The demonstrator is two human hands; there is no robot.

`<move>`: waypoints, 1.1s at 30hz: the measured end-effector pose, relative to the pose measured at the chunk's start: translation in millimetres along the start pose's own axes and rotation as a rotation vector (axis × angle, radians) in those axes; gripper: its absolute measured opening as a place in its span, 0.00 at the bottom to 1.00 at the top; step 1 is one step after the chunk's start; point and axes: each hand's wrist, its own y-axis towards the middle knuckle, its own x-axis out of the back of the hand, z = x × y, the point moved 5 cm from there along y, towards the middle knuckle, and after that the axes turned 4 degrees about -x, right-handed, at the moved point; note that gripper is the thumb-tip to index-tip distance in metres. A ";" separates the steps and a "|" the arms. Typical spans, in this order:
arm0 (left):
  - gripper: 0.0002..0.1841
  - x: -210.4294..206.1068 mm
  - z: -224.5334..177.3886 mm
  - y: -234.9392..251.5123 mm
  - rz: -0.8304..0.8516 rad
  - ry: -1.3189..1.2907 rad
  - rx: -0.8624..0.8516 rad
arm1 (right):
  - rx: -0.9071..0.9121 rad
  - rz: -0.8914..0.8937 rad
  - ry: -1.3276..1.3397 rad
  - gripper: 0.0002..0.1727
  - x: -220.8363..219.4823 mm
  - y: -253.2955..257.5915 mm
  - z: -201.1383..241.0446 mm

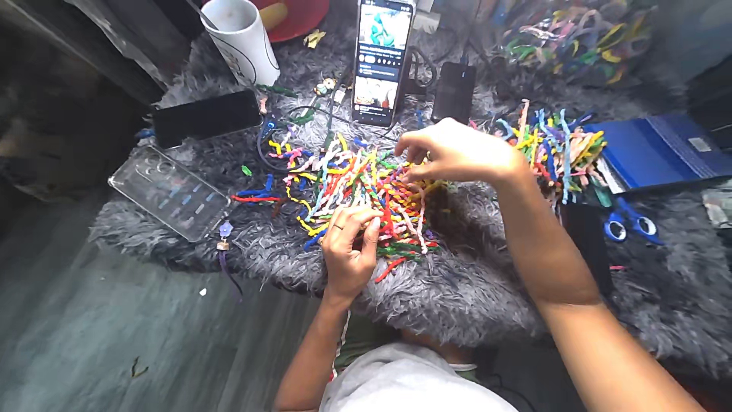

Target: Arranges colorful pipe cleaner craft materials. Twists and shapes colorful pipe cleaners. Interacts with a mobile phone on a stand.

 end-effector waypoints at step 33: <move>0.22 -24.1 -68.2 11.6 0.115 -0.759 0.242 | 0.664 -0.491 0.196 0.05 5.1 -98.6 84.0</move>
